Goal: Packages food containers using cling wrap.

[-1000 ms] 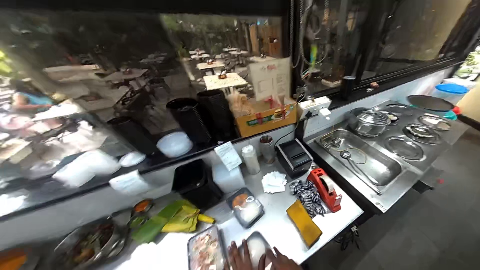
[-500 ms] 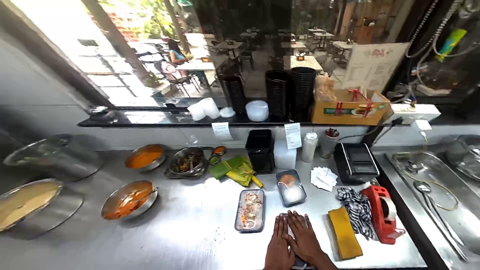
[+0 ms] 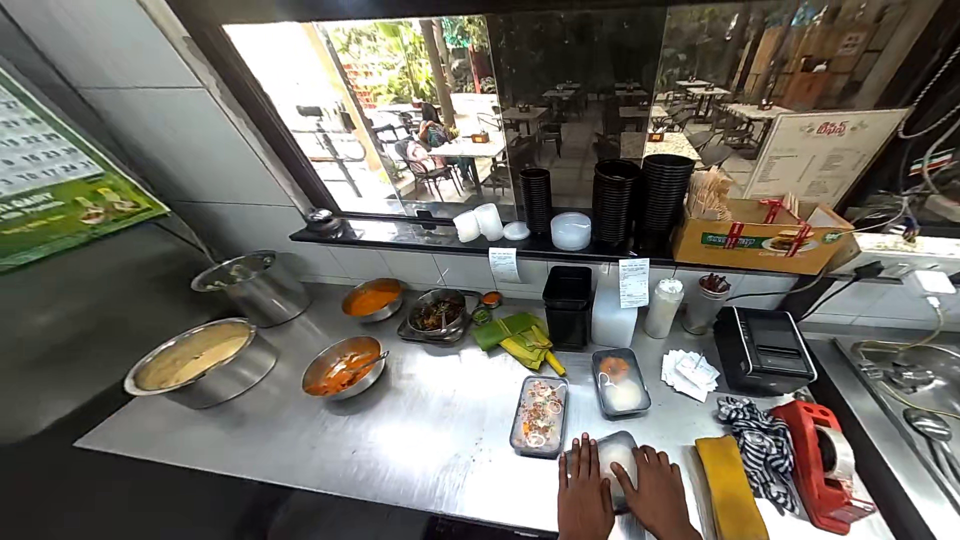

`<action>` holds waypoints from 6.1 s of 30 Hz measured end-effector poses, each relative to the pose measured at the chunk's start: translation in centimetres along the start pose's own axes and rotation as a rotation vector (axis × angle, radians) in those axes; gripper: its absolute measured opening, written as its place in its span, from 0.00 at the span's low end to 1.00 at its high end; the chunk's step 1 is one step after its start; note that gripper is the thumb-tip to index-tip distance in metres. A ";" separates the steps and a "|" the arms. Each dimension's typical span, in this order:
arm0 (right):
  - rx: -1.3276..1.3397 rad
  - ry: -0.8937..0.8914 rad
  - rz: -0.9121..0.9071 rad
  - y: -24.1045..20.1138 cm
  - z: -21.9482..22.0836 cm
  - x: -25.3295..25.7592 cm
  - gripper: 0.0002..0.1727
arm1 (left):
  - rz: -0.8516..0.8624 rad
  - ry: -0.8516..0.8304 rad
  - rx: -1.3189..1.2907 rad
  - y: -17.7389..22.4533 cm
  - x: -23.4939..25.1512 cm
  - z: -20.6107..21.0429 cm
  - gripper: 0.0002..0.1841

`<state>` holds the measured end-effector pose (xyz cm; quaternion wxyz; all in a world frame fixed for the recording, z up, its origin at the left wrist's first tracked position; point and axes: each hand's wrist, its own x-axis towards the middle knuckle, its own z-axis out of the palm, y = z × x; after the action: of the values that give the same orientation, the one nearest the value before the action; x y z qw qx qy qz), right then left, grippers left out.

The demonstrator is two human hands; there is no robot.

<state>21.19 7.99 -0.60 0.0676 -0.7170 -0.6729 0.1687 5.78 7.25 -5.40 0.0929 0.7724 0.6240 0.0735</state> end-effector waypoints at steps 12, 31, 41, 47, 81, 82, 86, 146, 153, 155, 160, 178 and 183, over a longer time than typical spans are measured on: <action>-0.037 0.142 -0.339 2.0 5.3 3.5 0.50 | 0.162 0.178 -0.020 -1.5 -0.4 2.1 0.36; -0.015 0.087 -0.150 2.2 5.1 0.8 0.53 | 0.353 0.023 0.015 -3.1 1.0 0.5 0.43; -0.035 0.180 -0.223 4.3 6.0 -4.2 0.54 | 0.413 -0.067 -0.004 -2.2 0.6 0.3 0.40; -0.033 0.234 -0.195 4.3 6.8 -3.8 0.54 | 0.451 -0.056 0.007 -2.6 1.4 0.6 0.38; 0.185 0.600 -0.147 6.9 6.6 -1.7 0.22 | 0.145 -0.009 -0.482 -2.6 5.5 -1.2 0.22; 0.217 0.619 -0.142 6.8 6.5 -1.4 0.19 | 0.120 -0.010 -0.562 -2.7 5.7 -1.2 0.21; 0.400 0.566 -0.132 7.0 6.5 -1.0 0.17 | 0.015 0.005 -0.883 -3.7 6.5 -0.3 0.14; 1.017 0.068 0.337 5.8 -0.8 -4.0 0.37 | -0.271 -0.324 -1.553 0.1 -2.4 -6.5 0.25; 1.097 -0.307 0.351 6.1 -2.1 -6.5 0.44 | -0.475 -0.359 -1.613 -0.8 -3.2 -5.9 0.27; 1.079 -0.360 0.297 5.9 -2.7 -6.7 0.43 | -0.520 -0.389 -1.708 -1.1 -2.9 -5.6 0.28; 1.191 -0.074 0.448 4.7 -1.3 -7.2 0.42 | -0.529 -0.447 -1.829 -0.7 -3.3 -6.3 0.29; 1.371 -0.505 0.103 -3.2 3.4 -10.6 0.34 | -0.439 -0.167 -1.676 -5.3 -7.3 -6.6 0.35; 1.066 -0.432 0.069 -2.5 2.3 -6.8 0.30 | -0.493 0.249 -1.452 -17.2 -4.4 -8.7 0.25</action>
<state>17.81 1.22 -0.92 0.2751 -0.5548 -0.4696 0.6293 -13.49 6.90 -0.94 0.5185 0.3431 0.5791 0.5273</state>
